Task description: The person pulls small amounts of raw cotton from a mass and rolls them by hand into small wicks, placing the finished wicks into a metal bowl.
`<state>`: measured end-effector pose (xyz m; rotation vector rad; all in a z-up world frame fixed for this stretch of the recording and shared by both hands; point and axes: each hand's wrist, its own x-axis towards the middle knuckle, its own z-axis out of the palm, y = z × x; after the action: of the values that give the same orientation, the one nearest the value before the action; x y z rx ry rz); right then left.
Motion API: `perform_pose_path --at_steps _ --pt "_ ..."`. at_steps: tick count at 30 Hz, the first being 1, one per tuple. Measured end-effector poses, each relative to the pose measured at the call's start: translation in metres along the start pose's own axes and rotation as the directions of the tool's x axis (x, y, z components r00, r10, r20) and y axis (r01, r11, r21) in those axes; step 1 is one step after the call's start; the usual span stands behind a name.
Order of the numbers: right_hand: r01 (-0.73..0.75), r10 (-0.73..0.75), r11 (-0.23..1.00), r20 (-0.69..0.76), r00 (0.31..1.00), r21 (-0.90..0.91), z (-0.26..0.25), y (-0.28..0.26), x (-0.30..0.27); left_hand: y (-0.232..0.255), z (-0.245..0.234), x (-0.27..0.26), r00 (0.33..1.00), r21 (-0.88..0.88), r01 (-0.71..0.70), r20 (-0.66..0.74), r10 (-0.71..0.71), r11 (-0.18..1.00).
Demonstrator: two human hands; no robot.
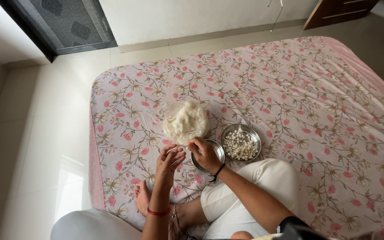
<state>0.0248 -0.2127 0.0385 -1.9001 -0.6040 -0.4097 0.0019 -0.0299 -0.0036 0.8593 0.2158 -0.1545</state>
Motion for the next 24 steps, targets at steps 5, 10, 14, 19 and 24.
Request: perform_pose_path --at_steps 5,10,14,19,24 --pt "-0.087 0.086 0.994 -0.022 0.996 -0.059 0.010 -0.003 -0.008 -0.001 -0.002 0.001 1.000 0.010 0.000 0.008 0.000 1.000" --pt "-0.065 0.060 0.994 -0.057 0.997 -0.093 0.016 -0.004 -0.013 -0.008 0.000 0.000 0.999 0.012 0.020 0.034 -0.021 1.000" --pt "-0.079 0.075 0.995 -0.076 0.994 -0.057 0.015 -0.006 -0.011 -0.008 0.004 -0.004 0.997 0.077 -0.010 0.076 0.004 0.997" --pt "-0.219 0.217 0.974 -0.034 0.976 -0.060 0.016 -0.003 -0.012 -0.006 0.008 -0.007 0.991 0.133 -0.026 0.136 0.008 0.991" --pt "-0.268 0.271 0.960 -0.027 0.962 0.081 0.017 0.002 -0.014 -0.004 0.010 -0.009 0.989 0.156 -0.063 0.139 0.041 0.986"
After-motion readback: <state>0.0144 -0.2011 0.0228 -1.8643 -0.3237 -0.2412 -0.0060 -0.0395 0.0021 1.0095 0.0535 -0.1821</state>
